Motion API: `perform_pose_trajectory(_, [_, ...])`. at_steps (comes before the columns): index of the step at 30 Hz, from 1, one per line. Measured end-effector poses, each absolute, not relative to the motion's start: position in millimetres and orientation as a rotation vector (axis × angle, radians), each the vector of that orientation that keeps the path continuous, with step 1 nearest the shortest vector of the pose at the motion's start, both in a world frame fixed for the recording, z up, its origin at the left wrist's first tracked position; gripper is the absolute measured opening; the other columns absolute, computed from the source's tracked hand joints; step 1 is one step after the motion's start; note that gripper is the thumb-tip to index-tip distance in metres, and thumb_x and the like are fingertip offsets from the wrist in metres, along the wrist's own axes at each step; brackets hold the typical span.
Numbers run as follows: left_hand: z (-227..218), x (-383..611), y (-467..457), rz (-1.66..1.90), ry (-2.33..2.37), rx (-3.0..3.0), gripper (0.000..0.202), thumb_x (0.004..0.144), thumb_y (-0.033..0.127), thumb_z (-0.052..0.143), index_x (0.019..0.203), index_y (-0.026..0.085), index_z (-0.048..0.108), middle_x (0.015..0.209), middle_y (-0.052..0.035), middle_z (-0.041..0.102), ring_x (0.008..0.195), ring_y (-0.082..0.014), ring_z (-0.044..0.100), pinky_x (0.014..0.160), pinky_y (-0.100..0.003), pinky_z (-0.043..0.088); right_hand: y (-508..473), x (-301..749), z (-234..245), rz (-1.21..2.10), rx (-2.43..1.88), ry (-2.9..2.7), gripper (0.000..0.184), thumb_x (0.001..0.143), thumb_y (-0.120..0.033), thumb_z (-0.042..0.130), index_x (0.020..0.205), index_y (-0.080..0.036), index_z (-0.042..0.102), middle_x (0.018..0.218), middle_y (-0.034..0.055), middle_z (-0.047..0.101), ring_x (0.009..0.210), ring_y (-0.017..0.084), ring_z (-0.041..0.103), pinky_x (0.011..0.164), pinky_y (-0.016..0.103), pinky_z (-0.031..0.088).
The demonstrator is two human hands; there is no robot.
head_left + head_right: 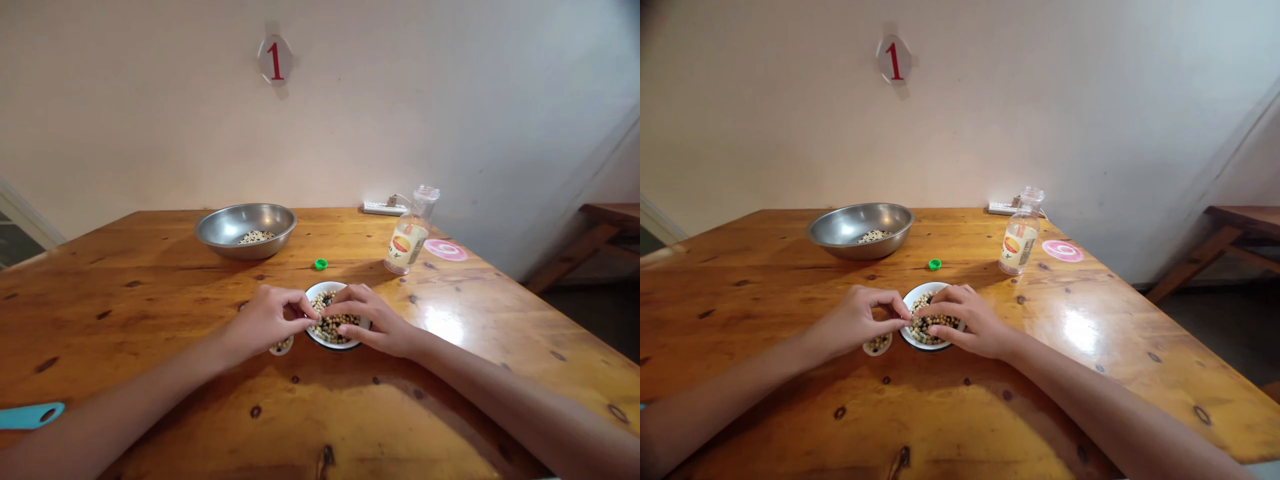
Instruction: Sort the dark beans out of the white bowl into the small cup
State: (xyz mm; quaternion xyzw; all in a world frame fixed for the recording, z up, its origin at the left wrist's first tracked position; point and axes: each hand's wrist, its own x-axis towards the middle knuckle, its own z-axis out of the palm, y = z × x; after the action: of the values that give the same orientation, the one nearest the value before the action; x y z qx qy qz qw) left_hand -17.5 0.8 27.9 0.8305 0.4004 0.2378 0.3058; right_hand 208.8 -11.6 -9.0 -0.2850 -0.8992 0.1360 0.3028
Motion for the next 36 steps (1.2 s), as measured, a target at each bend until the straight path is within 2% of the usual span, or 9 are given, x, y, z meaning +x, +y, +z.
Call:
perform_pose_trajectory(4, [29.3,-17.2,-0.5,0.604,1.034,2.204,0.008,0.074,0.023,0.065,0.073,0.016,0.07,0.074,-0.0008,0.073,0.068,-0.0143,0.066,0.065,-0.021,0.047,-12.0,207.9,-7.3,0.355,-0.768,-2.375,0.028,0.094,-0.038,0.043,0.102,-0.021,0.063,0.101,0.0078,0.055,0.099,0.019,0.051,0.089,0.036,0.041])
perform_pose_trajectory(7, [30.1,-17.4,0.2,0.593,1.031,2.179,0.009,0.074,0.024,0.066,0.073,0.016,0.069,0.072,-0.001,0.072,0.066,-0.0142,0.066,0.063,-0.021,0.047,-12.4,206.8,-8.3,0.381,-0.779,-2.319,0.027,0.093,-0.039,0.044,0.091,-0.017,0.06,0.096,0.0082,0.053,0.095,0.019,0.051,0.087,0.035,0.043])
perform_pose_trajectory(14, [27.7,-19.2,0.7,0.592,1.011,2.085,0.008,0.072,0.022,0.065,0.072,0.015,0.068,0.073,-0.0032,0.072,0.07,-0.0168,0.067,0.066,-0.024,0.05,-11.7,207.4,-9.4,0.379,-0.776,-2.34,0.028,0.094,-0.039,0.042,0.104,-0.019,0.059,0.1,0.0089,0.053,0.097,0.02,0.051,0.088,0.036,0.043])
perform_pose_trajectory(18, [26.2,-20.3,1.5,0.6,0.983,1.975,0.006,0.07,0.021,0.066,0.071,0.014,0.065,0.074,-0.0042,0.072,0.071,-0.0177,0.068,0.067,-0.025,0.052,-11.8,207.5,-8.5,0.355,-0.802,-2.371,0.027,0.094,-0.036,0.042,0.092,-0.018,0.062,0.099,0.009,0.054,0.095,0.02,0.051,0.087,0.036,0.044])
perform_pose_trajectory(23, [27.6,-20.2,2.6,0.59,0.943,1.967,0.003,0.071,0.018,0.065,0.069,0.015,0.065,0.074,-0.0029,0.072,0.072,-0.0168,0.068,0.069,-0.025,0.052,-11.9,207.1,-9.6,0.356,-0.814,-2.358,0.025,0.093,-0.033,0.044,0.079,-0.017,0.058,0.098,0.0095,0.054,0.094,0.02,0.051,0.085,0.037,0.045])
perform_pose_trajectory(25, [28.1,-20.2,3.1,0.598,0.927,1.955,0.003,0.07,0.017,0.065,0.068,0.015,0.064,0.074,-0.0024,0.072,0.072,-0.0163,0.068,0.07,-0.025,0.053,-11.7,207.1,-10.5,0.377,-0.798,-2.327,0.021,0.092,-0.032,0.045,0.083,-0.017,0.056,0.097,0.0092,0.054,0.093,0.02,0.052,0.085,0.036,0.045])
perform_pose_trajectory(27, [28.1,-20.4,3.8,0.601,0.912,1.935,0.003,0.07,0.017,0.065,0.068,0.015,0.064,0.074,-0.002,0.072,0.072,-0.0161,0.068,0.07,-0.025,0.053,-11.4,207.3,-11.0,0.386,-0.783,-2.3,0.017,0.092,-0.033,0.047,0.094,-0.018,0.056,0.098,0.0092,0.054,0.095,0.02,0.052,0.087,0.036,0.045])
perform_pose_trajectory(30, [27.6,-21.0,4.7,0.591,0.9,1.924,0.003,0.071,0.018,0.065,0.07,0.016,0.064,0.075,-0.0016,0.073,0.073,-0.0157,0.068,0.071,-0.025,0.053,-11.2,208.0,-10.2,0.357,-0.755,-2.328,0.022,0.092,-0.032,0.047,0.109,-0.021,0.056,0.104,0.0091,0.053,0.1,0.02,0.051,0.09,0.036,0.044])
perform_pose_trajectory(36, [28.9,-22.2,6.4,0.57,0.881,1.927,0.002,0.072,0.017,0.064,0.07,0.015,0.064,0.076,-0.0009,0.072,0.074,-0.0146,0.067,0.072,-0.024,0.052,-12.0,207.8,-7.0,0.324,-0.75,-2.395,0.019,0.093,-0.029,0.046,0.098,-0.021,0.062,0.102,0.0079,0.054,0.098,0.019,0.051,0.089,0.036,0.041])
